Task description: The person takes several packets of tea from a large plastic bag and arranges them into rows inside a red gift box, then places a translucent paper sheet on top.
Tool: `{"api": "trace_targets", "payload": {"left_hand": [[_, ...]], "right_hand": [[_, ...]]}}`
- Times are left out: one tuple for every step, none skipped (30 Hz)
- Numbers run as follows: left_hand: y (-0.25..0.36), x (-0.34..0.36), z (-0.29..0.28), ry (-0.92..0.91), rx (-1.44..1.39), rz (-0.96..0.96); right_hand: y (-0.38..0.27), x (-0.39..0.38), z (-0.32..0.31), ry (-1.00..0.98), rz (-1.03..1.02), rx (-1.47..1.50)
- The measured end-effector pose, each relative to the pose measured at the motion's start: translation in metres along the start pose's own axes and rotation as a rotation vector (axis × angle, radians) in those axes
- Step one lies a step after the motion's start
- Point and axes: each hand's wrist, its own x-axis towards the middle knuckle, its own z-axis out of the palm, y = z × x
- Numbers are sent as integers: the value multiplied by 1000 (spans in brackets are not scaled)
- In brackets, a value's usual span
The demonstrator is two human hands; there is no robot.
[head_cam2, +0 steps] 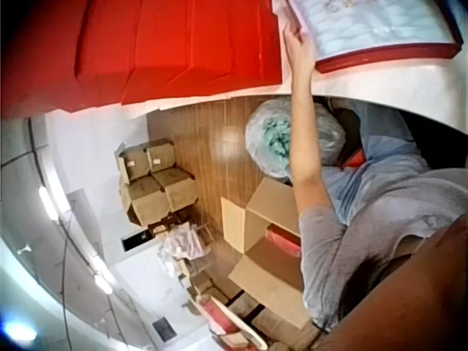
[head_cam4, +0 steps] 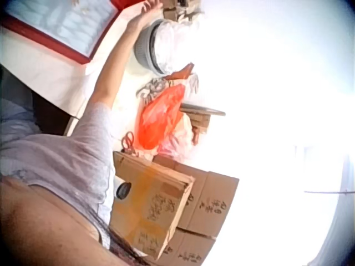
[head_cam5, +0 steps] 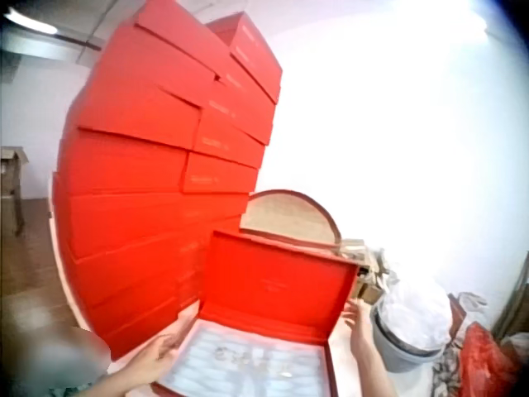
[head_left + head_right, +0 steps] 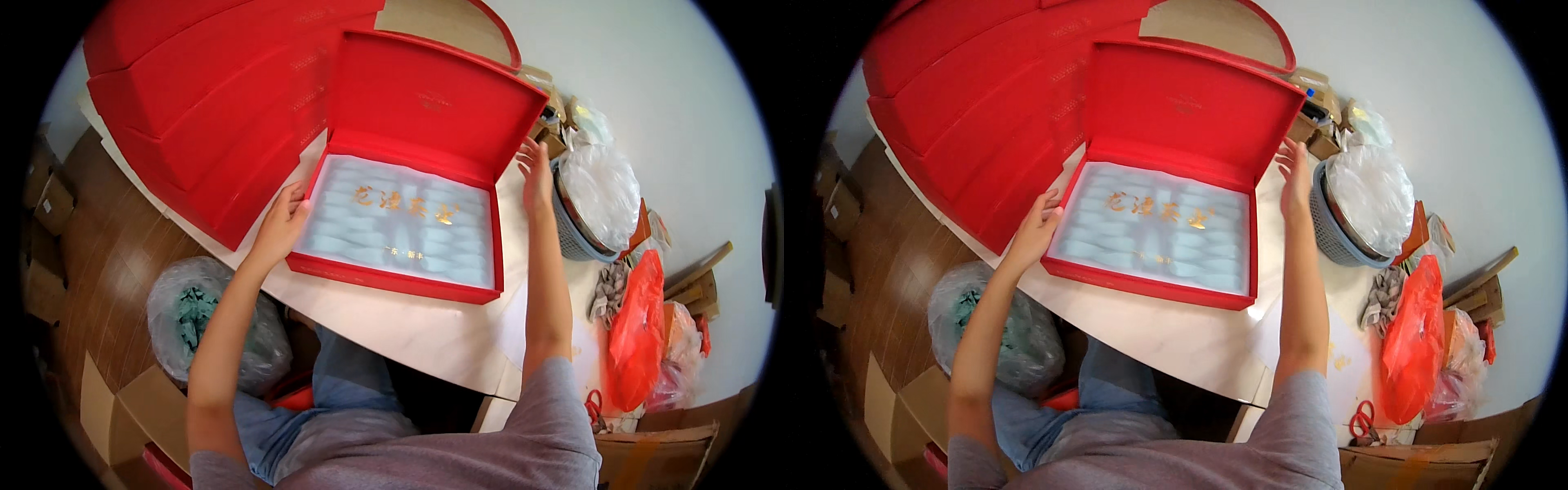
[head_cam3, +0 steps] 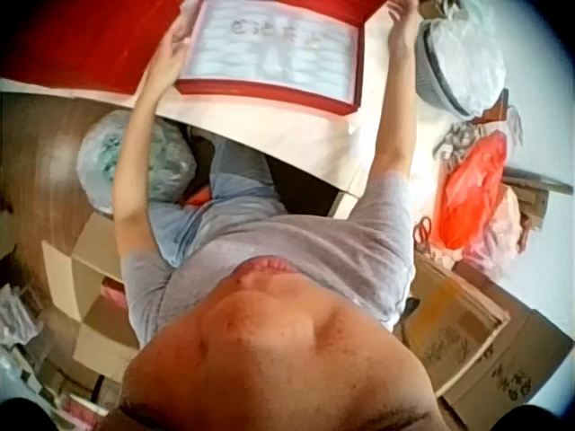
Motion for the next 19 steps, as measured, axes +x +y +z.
{"api": "trace_targets", "payload": {"left_hand": [[-3, -1, -3, -10, -49, -59], [-6, -1, -8, -20, -98, -118], [-8, -1, -11, -37, -150, -174], [-12, -3, -17, -43, -194, -190], [-16, -3, -23, -49, -237, -207], [-17, -4, -28, -52, -273, -221], [-13, -5, -27, -56, -278, -243], [-10, -5, -24, -82, -302, -250], [-7, -7, -22, -100, -322, -263], [-5, -9, -21, -118, -344, -276], [-9, -11, -20, -118, -368, -270], [-11, -13, -23, -100, -379, -272], [-14, -17, -28, -79, -390, -279], [-18, -21, -34, -58, -402, -287], [-19, -21, -36, -48, -396, -277], [-20, -20, -34, -34, -419, -286], [-20, -23, -40, -7, -413, -310], [-21, -25, -44, 17, -412, -331], [-18, -27, -47, -21, -443, -329]], "right_hand": [[-4, -2, -8, -20, 5, -5], [-6, -2, -12, -59, 29, 36], [-5, 2, -13, -31, 29, -16], [-9, 7, -13, 1, 28, -73], [-12, 14, -10, -21, 50, -46], [-13, 21, -1, -44, 71, -12], [-14, 29, 1, -165, 120, 70], [-11, 35, 5, -151, 146, 132], [-13, 37, 6, -142, 173, 180], [-14, 37, 5, -134, 201, 227], [-15, 36, 5, -70, 177, 287], [-16, 31, 8, -8, 158, 352], [-22, 20, 18, -83, 24, 523], [-28, 6, 23, -30, 9, 494], [-23, 17, -13, -398, 78, 494], [-18, 28, -51, -762, 157, 472], [-13, 10, -44, -536, 159, 201], [-15, -18, -30, -306, 155, -74], [-18, -40, -17, -210, 249, -202]]}}
